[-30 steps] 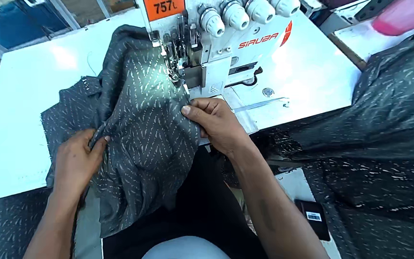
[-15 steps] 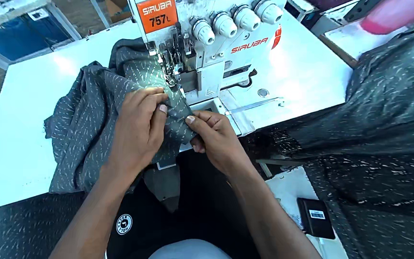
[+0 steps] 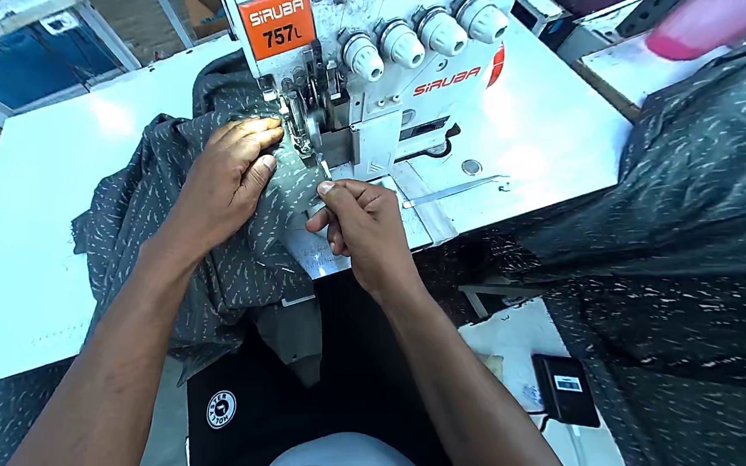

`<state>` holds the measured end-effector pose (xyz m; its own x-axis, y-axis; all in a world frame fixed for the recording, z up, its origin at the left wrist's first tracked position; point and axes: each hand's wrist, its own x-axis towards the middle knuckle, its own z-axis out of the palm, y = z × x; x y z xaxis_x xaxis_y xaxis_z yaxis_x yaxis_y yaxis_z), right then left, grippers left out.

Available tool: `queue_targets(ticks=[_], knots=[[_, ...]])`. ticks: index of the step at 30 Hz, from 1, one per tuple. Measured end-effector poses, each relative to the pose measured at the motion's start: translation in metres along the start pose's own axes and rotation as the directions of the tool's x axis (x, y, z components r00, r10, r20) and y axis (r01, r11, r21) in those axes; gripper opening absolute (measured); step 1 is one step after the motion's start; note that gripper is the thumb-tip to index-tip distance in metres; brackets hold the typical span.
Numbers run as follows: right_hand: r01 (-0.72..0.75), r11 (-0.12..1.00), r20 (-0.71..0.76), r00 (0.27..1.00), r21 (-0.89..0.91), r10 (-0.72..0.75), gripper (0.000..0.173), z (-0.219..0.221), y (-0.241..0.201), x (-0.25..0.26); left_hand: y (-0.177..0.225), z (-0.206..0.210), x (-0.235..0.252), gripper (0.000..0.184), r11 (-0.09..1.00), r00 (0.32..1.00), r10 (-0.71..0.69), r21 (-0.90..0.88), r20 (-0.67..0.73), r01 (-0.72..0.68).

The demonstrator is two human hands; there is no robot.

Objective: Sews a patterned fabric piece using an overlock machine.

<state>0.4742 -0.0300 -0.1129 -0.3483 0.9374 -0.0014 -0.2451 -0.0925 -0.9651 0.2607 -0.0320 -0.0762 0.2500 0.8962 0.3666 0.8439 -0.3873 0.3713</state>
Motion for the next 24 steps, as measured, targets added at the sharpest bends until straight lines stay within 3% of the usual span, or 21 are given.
queue_targets(ticks=[3, 6, 9, 11, 14, 24], knots=[[0.021, 0.993, -0.097, 0.995, -0.113, -0.033, 0.035, 0.003, 0.002, 0.010, -0.012, -0.003, 0.007, 0.044, 1.000, 0.999, 0.011, -0.025, 0.040, -0.010], [0.007, 0.975, -0.097, 0.995, -0.222, -0.030, 0.038, 0.001, -0.002, 0.019, -0.028, -0.009, 0.011, 0.040, 0.995, 0.997, 0.082, -0.059, 0.014, -0.081], [0.019, 0.968, -0.058, 0.998, -0.252, -0.035, 0.040, -0.004, -0.005, 0.022, -0.001, -0.012, 0.003, 0.028, 0.982, 0.973, 0.186, 0.067, -0.138, -0.178], [0.034, 0.962, -0.029, 0.999, -0.272, -0.043, 0.040, -0.007, -0.004, 0.025, 0.019, -0.004, -0.006, 0.030, 0.977, 0.961, 0.203, -0.032, -0.188, -0.212], [0.030, 0.954, 0.020, 0.999, -0.297, -0.026, 0.039, -0.011, -0.006, 0.028, 0.014, 0.005, -0.015, 0.036, 0.973, 0.980, 0.155, -0.153, -0.127, -0.174], [0.087, 0.859, 0.023, 0.996, -0.505, -0.088, 0.047, -0.018, -0.011, 0.057, -0.025, 0.001, -0.001, 0.042, 0.953, 0.967, 0.228, -0.180, -0.109, -0.245]])
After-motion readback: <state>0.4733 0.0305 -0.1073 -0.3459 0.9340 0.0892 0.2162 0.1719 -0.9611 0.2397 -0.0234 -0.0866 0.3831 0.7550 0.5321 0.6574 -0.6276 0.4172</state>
